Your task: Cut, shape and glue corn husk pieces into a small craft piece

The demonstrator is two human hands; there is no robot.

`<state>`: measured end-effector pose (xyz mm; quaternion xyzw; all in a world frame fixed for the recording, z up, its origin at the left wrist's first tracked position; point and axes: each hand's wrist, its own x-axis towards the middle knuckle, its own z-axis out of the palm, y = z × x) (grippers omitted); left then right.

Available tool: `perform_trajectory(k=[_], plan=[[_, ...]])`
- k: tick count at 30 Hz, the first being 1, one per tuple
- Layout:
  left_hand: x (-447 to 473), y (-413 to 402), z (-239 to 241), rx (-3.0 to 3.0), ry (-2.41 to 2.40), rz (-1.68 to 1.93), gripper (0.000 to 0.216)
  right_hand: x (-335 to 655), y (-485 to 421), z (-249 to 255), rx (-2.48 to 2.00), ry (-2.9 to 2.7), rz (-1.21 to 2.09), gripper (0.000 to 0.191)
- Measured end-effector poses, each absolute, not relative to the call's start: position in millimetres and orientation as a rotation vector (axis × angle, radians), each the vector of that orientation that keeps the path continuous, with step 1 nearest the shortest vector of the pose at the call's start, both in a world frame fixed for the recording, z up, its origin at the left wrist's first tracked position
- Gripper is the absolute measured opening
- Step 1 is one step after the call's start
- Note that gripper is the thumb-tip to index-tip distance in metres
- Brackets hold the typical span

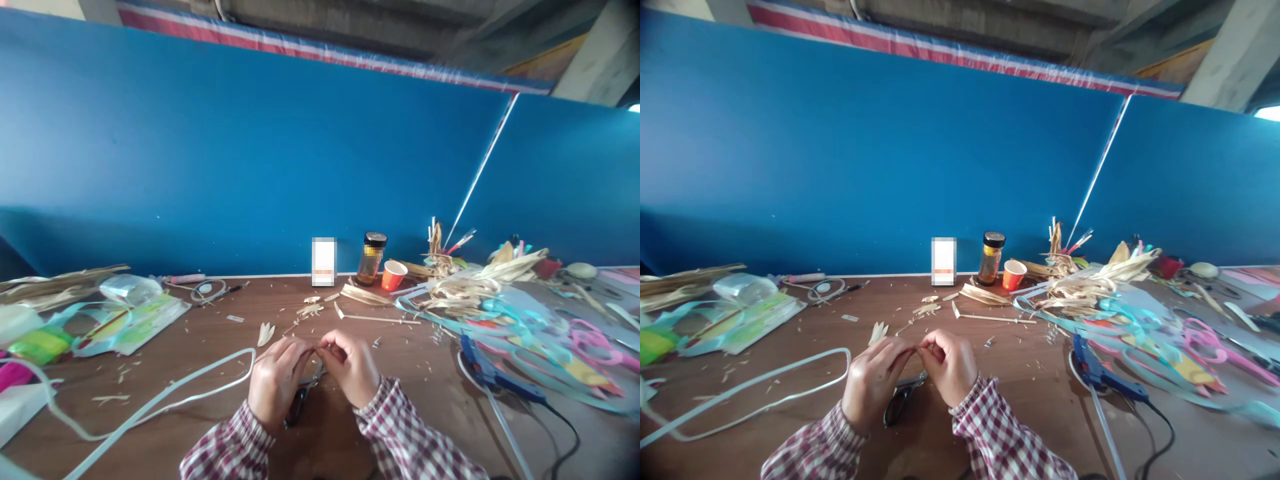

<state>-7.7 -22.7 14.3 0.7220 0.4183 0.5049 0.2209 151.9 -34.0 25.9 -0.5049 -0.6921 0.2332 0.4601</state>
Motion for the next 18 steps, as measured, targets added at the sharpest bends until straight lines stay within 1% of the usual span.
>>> perform_trajectory(k=[5,8,11,18], plan=[[-10,-20,10,1.991,1.146,1.398,0.017,166,-28,29,-1.259,-1.864,0.413,0.015],[-9,-18,8,1.972,1.140,1.387,0.019,172,-25,32,-1.210,-1.914,0.378,0.011],[-7,-19,11,1.904,1.142,1.384,0.017,174,-24,35,-1.164,-1.930,0.336,0.014],[2,-20,12,1.638,1.122,1.293,0.014,172,-24,36,-1.169,-1.878,0.279,0.015]])
